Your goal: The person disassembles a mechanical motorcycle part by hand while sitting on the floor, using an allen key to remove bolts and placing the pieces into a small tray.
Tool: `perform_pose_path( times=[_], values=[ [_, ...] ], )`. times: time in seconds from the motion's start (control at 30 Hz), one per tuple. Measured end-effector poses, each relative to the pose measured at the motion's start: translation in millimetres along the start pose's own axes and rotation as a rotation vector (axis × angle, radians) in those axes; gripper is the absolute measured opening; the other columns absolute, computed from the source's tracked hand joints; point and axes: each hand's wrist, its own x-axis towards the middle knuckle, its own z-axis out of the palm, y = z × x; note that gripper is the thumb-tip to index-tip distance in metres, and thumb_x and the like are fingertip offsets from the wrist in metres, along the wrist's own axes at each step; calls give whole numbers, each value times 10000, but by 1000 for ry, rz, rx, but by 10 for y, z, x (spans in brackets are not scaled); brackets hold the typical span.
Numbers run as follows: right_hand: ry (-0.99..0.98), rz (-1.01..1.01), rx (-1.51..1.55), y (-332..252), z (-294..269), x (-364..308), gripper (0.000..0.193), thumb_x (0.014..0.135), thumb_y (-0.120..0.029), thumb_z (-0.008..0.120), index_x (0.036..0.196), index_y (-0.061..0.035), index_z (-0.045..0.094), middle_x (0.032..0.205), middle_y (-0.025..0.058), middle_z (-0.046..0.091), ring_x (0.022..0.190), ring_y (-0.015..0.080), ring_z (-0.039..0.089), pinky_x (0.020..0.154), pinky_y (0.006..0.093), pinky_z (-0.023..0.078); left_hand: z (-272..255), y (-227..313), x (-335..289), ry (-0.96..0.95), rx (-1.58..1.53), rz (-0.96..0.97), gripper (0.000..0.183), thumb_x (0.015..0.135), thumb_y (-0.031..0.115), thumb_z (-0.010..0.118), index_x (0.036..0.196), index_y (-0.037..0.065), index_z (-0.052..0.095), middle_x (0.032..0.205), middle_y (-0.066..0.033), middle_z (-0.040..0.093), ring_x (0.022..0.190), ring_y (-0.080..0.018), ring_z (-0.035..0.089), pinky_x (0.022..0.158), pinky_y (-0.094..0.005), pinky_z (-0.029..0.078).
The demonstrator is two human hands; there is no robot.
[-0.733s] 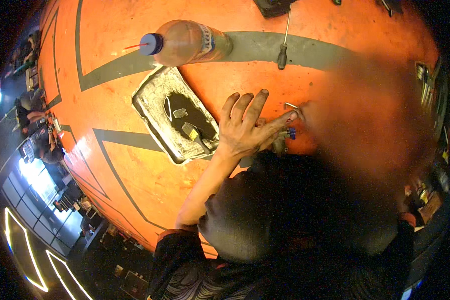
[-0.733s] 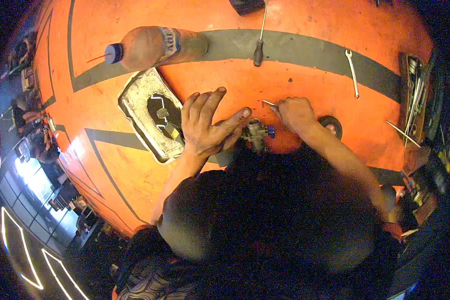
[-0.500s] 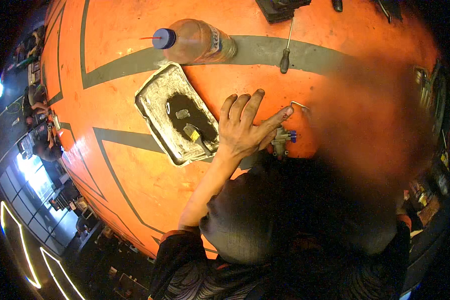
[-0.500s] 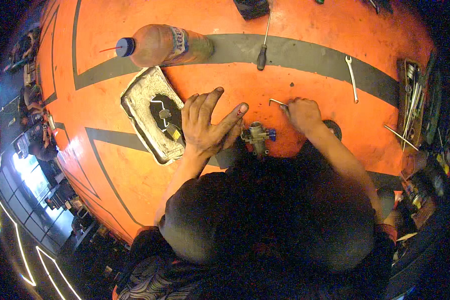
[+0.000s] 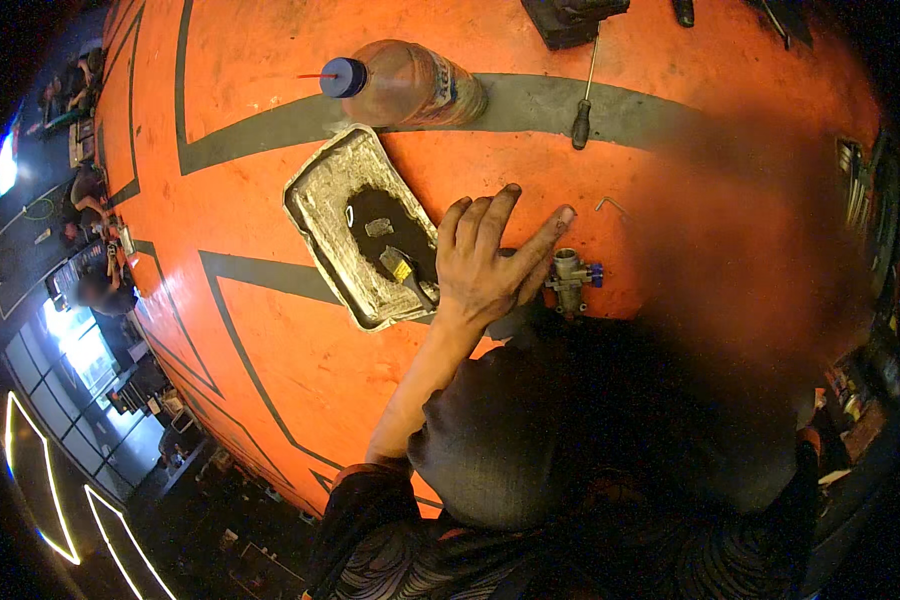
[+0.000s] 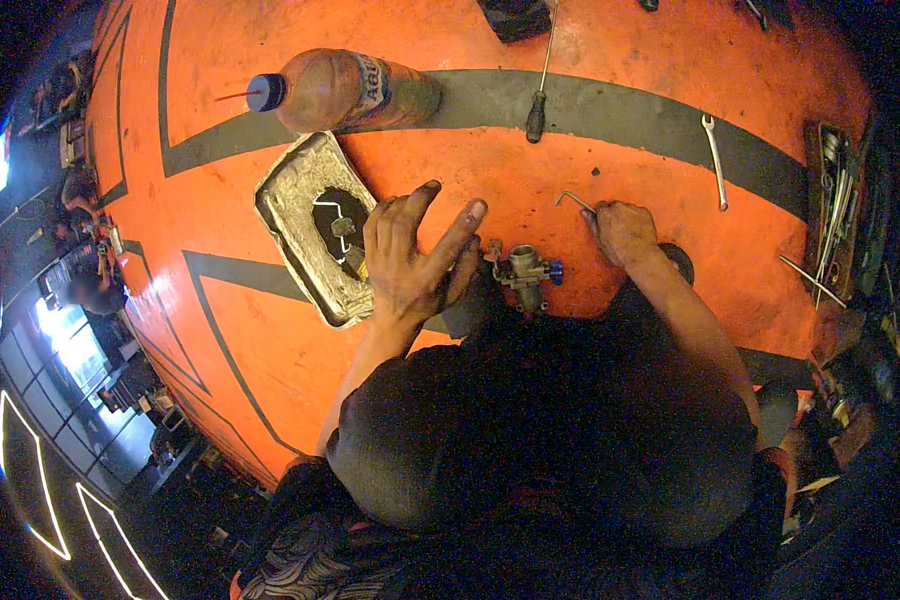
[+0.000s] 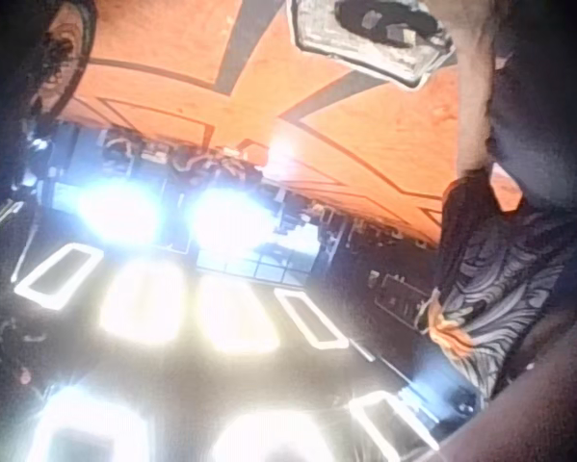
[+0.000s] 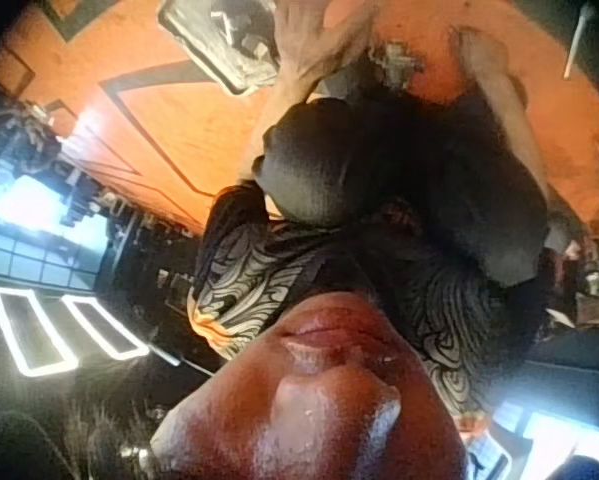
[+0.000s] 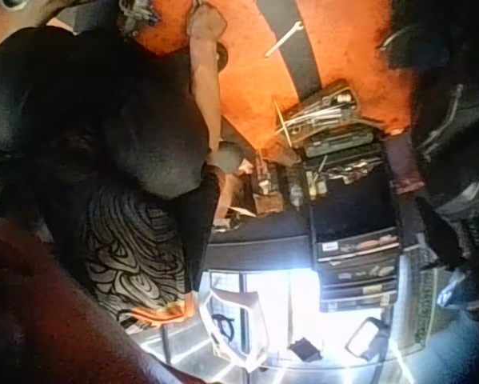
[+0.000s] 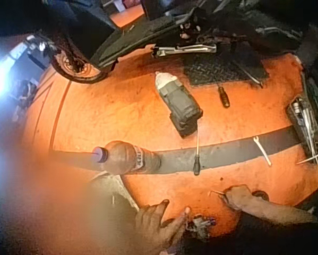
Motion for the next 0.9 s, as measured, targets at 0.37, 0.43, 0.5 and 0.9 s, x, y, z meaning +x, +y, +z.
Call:
perform_pose_path(
  times=[0.37, 0.43, 0.5, 0.9],
  values=[
    [-68, 80, 75, 58, -49, -13, 481, 968, -397, 401, 803, -31, 665, 739, 196, 663, 703, 373, 664, 678, 481, 527, -1, -16, 139, -207, -79, -259, 576, 703, 360, 695, 1265, 268, 605, 1004, -142, 486, 874, -285, 453, 782, -406, 373],
    [-34, 65, 67, -15, -28, 60, 475, 963, -398, 413, 815, -24, 666, 776, 204, 669, 723, 374, 664, 692, 477, 527, -38, -30, 109, -225, -20, -266, 594, 700, 359, 697, 1279, 276, 594, 1018, -148, 483, 878, -285, 450, 776, -399, 373],
    [-31, 57, 84, 20, -69, 20, 467, 960, -396, 419, 824, -23, 665, 780, 204, 669, 730, 374, 665, 693, 479, 528, -49, -11, 134, -200, -63, -271, 554, 704, 317, 695, 1250, 265, 617, 1005, -144, 488, 874, -291, 459, 768, -402, 384],
    [43, 0, 185, 73, 8, 5, 444, 956, -394, 433, 839, -29, 657, 764, 197, 667, 708, 373, 661, 676, 494, 525, -1085, -206, -596, -1141, -972, -322, 210, 664, 124, 662, 826, -8, 681, 1222, -136, 533, 1134, -324, 480, 975, -391, 389]
  ],
)
